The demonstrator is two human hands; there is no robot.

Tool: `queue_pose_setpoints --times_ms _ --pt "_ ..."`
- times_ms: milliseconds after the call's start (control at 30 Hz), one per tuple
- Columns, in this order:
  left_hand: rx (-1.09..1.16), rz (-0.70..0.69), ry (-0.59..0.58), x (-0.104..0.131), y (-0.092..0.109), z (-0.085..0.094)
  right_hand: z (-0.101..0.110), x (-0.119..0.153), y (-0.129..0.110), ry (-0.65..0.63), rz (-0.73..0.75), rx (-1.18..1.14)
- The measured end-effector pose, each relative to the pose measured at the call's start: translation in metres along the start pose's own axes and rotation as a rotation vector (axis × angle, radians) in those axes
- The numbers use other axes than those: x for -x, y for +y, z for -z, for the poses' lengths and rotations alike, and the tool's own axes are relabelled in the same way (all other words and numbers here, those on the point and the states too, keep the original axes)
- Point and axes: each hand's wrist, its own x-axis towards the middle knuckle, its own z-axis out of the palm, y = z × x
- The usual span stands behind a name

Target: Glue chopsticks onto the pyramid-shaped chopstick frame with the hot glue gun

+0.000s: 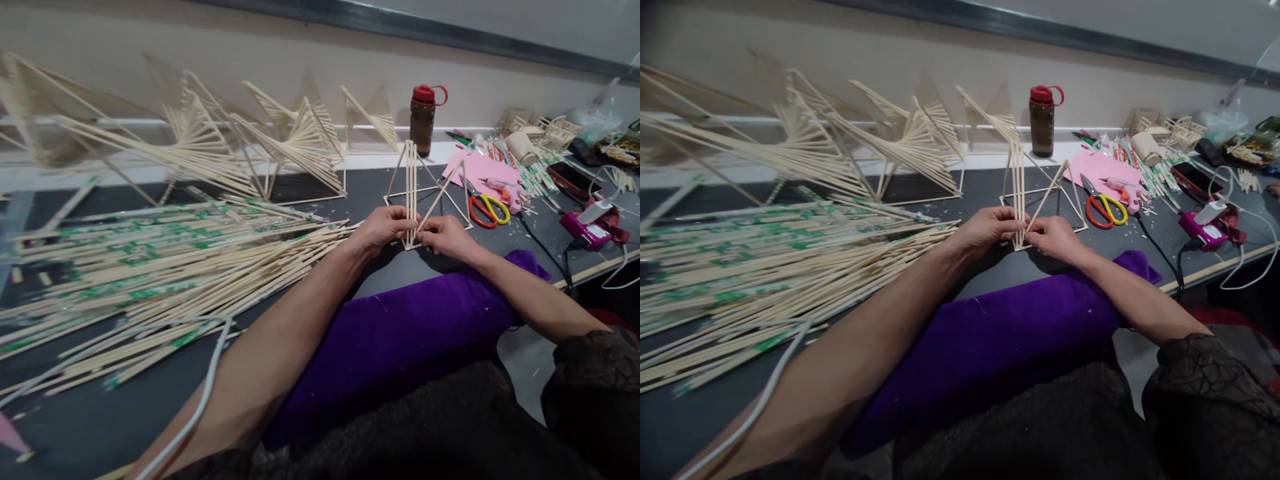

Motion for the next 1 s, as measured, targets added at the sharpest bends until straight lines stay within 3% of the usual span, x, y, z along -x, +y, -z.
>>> queue_pose_setpoints --times_ms 233,367,533,700,800,1000 --pt "0.008 -0.016 0.009 0.0 0.0 -0.001 0.01 0.004 -0.004 0.113 0.001 0.058" --pt "0.008 -0.004 0.003 0.002 0.002 -0.002 0.022 0.014 -0.009 0.199 0.017 -0.132" --pt "-0.005 0.012 0.018 0.005 0.003 -0.002 0.051 0.026 -0.036 0.418 0.228 -0.298" --pt "0.002 0.011 0.013 0.005 0.003 -0.001 0.09 0.003 -0.075 0.605 0.441 -0.101" --pt "0.013 0.016 0.022 0.005 0.002 -0.001 0.102 -0.03 -0.085 0.527 0.392 0.15" --pt "0.02 0.028 0.024 0.004 0.0 0.0 0.105 -0.098 -0.077 0.223 0.286 0.621"
